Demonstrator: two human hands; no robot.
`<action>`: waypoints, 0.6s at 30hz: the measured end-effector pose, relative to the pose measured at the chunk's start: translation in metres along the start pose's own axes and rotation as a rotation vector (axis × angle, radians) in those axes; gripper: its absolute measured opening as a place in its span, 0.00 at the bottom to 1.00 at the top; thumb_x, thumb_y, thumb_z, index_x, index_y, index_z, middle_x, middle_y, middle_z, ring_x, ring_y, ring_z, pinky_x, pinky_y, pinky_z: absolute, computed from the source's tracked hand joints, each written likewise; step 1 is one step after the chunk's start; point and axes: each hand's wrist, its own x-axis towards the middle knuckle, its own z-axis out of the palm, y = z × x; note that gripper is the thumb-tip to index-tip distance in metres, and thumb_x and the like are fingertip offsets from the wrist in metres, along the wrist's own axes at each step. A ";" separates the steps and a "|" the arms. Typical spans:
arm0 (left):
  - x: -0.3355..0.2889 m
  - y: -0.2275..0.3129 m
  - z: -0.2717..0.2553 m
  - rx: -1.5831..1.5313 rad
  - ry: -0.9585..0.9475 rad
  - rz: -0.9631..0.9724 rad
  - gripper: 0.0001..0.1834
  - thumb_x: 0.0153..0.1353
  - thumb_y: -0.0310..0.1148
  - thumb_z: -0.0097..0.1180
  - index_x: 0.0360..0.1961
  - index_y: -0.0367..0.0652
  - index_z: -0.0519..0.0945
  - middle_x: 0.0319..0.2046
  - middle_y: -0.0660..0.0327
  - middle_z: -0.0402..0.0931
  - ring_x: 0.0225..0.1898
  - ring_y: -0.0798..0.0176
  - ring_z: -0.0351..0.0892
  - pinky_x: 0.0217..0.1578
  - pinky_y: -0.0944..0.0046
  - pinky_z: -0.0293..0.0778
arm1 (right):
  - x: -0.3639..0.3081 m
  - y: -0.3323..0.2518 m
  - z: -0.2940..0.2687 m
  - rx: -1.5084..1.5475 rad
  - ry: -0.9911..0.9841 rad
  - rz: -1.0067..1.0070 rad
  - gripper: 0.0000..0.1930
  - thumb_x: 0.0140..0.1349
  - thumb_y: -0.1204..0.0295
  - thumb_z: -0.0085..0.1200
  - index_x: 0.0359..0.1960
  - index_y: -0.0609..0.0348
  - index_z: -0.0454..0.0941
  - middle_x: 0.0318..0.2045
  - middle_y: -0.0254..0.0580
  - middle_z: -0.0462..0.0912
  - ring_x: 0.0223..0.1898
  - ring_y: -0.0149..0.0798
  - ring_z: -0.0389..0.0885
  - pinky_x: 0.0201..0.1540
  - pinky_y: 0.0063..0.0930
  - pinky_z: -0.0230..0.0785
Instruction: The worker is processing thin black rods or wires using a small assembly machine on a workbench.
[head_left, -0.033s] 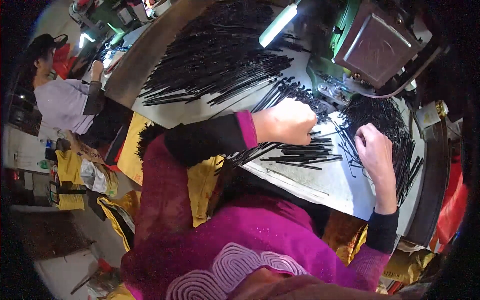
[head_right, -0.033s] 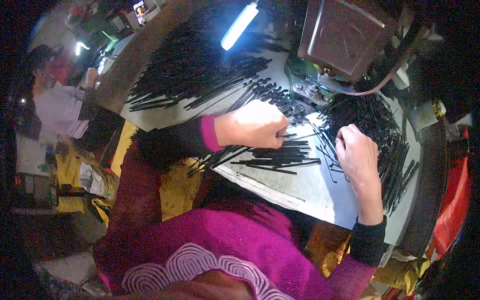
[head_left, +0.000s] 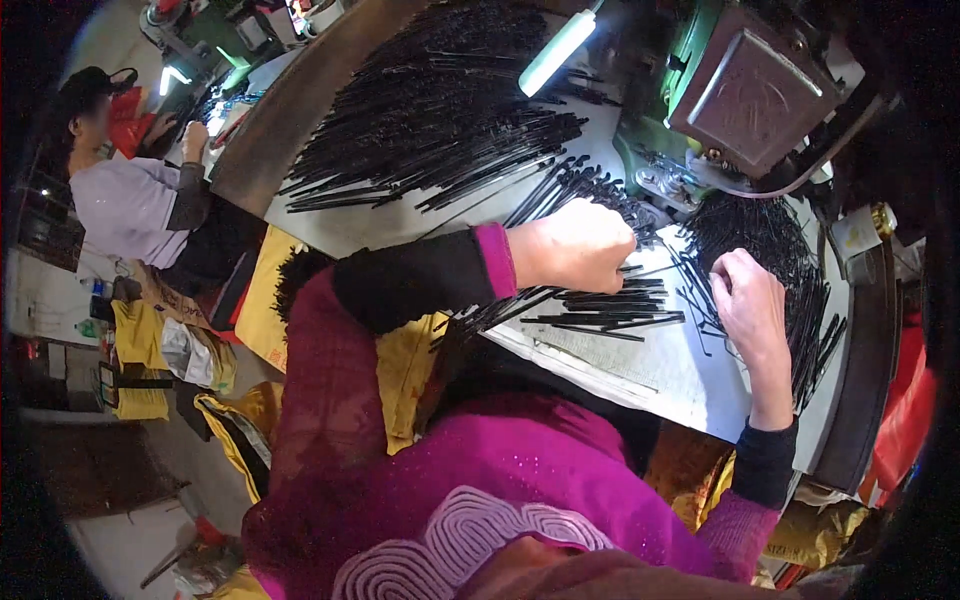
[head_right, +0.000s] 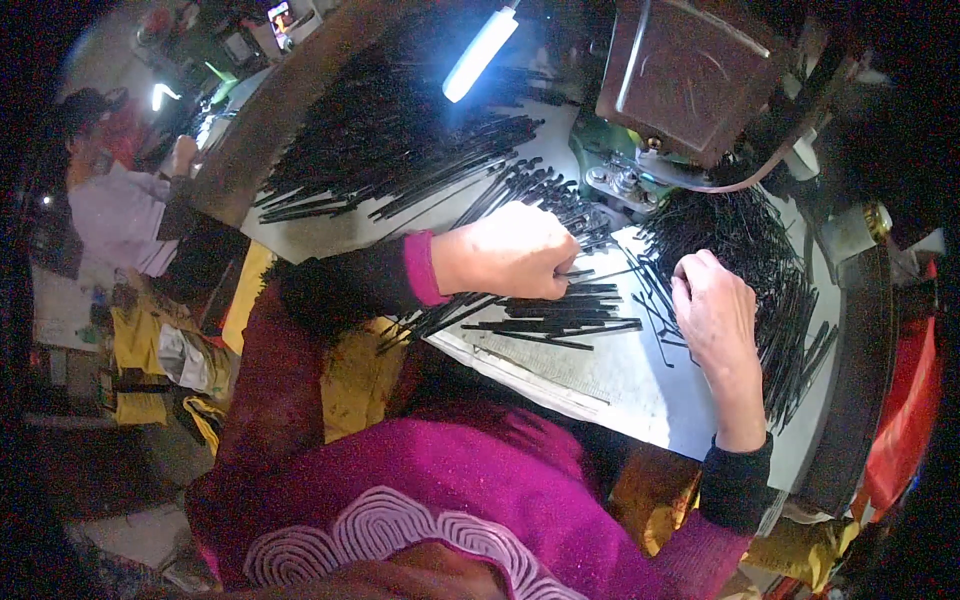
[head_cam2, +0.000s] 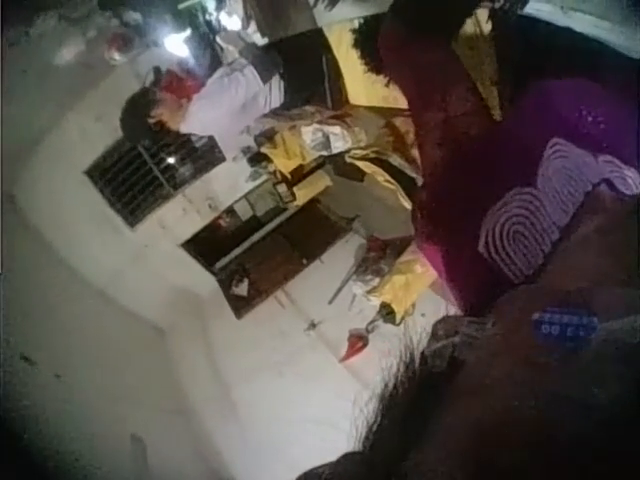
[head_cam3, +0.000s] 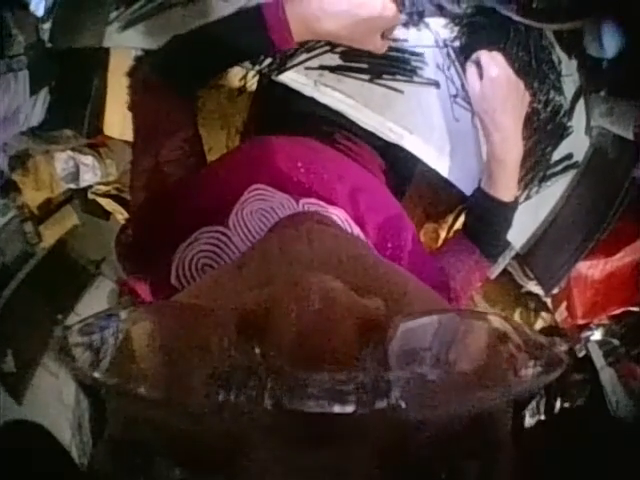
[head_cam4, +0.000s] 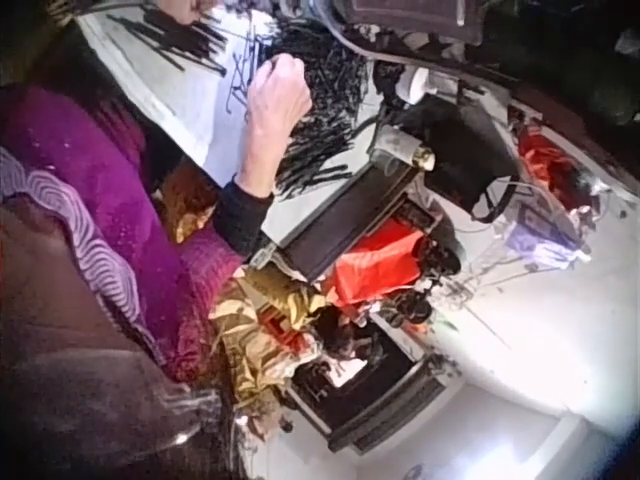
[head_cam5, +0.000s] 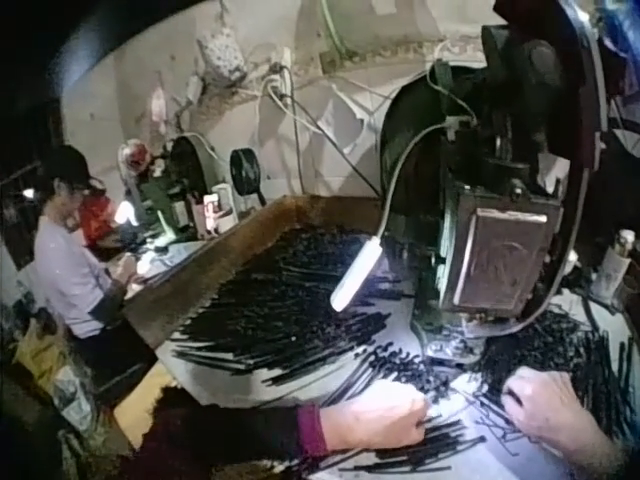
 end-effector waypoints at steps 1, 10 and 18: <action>0.002 0.000 0.000 -0.007 0.003 -0.005 0.09 0.41 0.35 0.54 0.20 0.39 0.78 0.18 0.50 0.75 0.23 0.49 0.76 0.27 0.55 0.73 | 0.001 0.000 0.000 0.000 0.004 -0.003 0.04 0.53 0.73 0.50 0.26 0.59 0.72 0.28 0.44 0.74 0.29 0.51 0.75 0.32 0.41 0.66; 0.004 0.001 0.001 0.037 0.041 0.055 0.10 0.42 0.35 0.53 0.19 0.37 0.76 0.17 0.49 0.74 0.22 0.48 0.76 0.26 0.54 0.73 | 0.001 0.001 0.005 0.019 0.109 -0.068 0.03 0.53 0.73 0.50 0.26 0.58 0.72 0.27 0.42 0.73 0.28 0.48 0.75 0.29 0.37 0.66; 0.004 0.008 0.001 0.062 -0.013 0.041 0.11 0.42 0.35 0.51 0.17 0.35 0.75 0.16 0.47 0.73 0.21 0.47 0.76 0.25 0.53 0.73 | -0.002 -0.005 0.005 0.128 0.251 -0.059 0.02 0.54 0.76 0.51 0.28 0.59 0.71 0.27 0.42 0.76 0.28 0.46 0.76 0.28 0.32 0.67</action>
